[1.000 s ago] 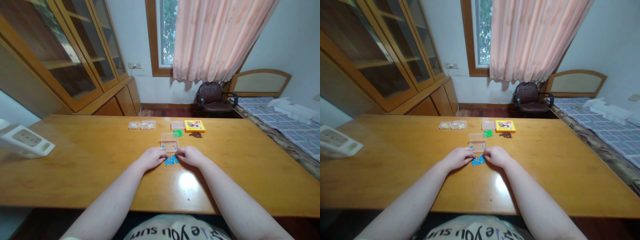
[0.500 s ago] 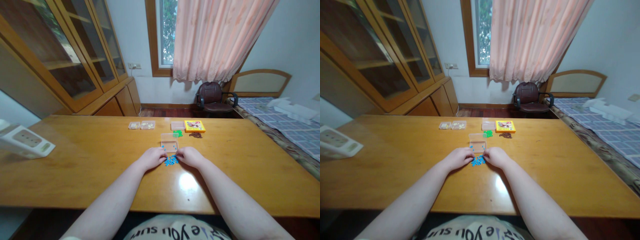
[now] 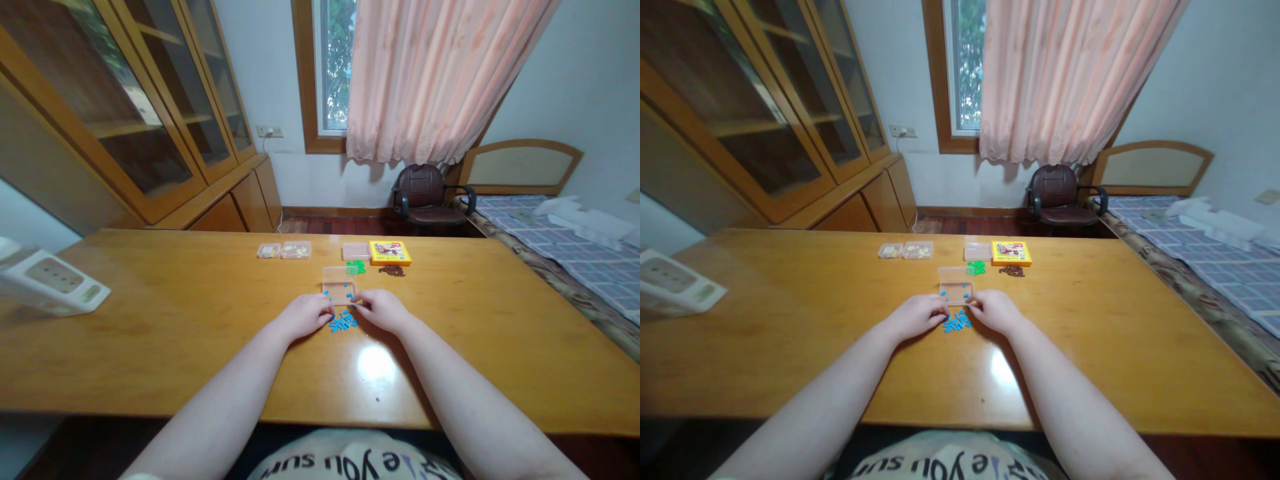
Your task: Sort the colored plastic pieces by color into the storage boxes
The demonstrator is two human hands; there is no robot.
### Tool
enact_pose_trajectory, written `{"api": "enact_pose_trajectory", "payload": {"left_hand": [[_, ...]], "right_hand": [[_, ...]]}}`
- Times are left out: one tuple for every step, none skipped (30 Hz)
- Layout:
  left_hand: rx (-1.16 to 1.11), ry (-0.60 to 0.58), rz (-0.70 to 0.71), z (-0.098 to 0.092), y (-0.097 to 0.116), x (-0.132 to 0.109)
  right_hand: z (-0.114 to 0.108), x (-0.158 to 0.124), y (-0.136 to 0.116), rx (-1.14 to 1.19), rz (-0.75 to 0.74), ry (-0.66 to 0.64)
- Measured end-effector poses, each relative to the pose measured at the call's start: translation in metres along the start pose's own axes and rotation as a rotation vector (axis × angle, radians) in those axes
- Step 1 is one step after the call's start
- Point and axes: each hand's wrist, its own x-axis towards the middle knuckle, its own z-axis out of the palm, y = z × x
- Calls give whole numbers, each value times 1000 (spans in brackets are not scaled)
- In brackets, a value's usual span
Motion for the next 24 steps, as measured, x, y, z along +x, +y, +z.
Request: {"api": "enact_pose_trajectory", "payload": {"left_hand": [[4, 0, -6, 0, 0, 0], [8, 1, -11, -1, 1, 0], [11, 1, -14, -1, 1, 0], [14, 2, -17, -1, 2, 1], [15, 2, -21, -2, 2, 1], [14, 3, -27, -2, 2, 0], [11, 5, -31, -4, 3, 0], [6, 7, -34, -5, 3, -1], [1, 8, -36, -7, 3, -2], [-5, 6, -37, -9, 4, -3], [-13, -1, -38, -11, 4, -4], [-20, -11, -40, -12, 4, -5], [-27, -22, -44, -14, 4, -6], [-34, -33, -48, -15, 4, -6], [-41, -40, -49, -16, 4, -7], [-47, -44, -48, -16, 4, -7], [-53, -45, -46, -16, 4, -8], [-59, -47, -42, -16, 4, -8], [-63, -51, -37, -16, 5, -8], [-65, -54, -30, -16, 5, -8], [-64, -58, -23, -16, 5, -8], [-60, -61, -19, -16, 5, -8], [-55, -65, -21, -16, 5, -8], [-47, -69, -28, -16, 5, -8]], "right_hand": [[0, -1, 0, 11, -30, -33], [1, -1, 0, 19, -54, -67], [1, -2, 0, 23, -73, -99], [1, -2, 0, 24, -85, -123], [1, -2, 0, 20, -93, -141], [1, -2, 0, 16, -103, -153], [1, -2, 0, 13, -112, -160], [1, -2, 0, 12, -121, -164], [1, -2, 1, 11, -128, -167], [1, -2, 1, 10, -131, -170], [1, -1, 2, 8, -130, -174], [1, -1, 2, 5, -126, -178], [1, -1, 3, 0, -119, -181], [1, -1, 3, -6, -111, -182], [1, -1, 3, -13, -102, -182], [0, -1, 3, -20, -93, -179], [0, 0, 2, -27, -84, -175], [0, 0, 2, -30, -76, -170], [0, 0, 2, -32, -71, -166], [-1, 0, 2, -32, -70, -164], [-1, 0, 2, -33, -71, -163], [-1, 0, 2, -35, -72, -163], [-1, 0, 3, -41, -73, -162], [-1, 0, 3, -48, -73, -158]]}}
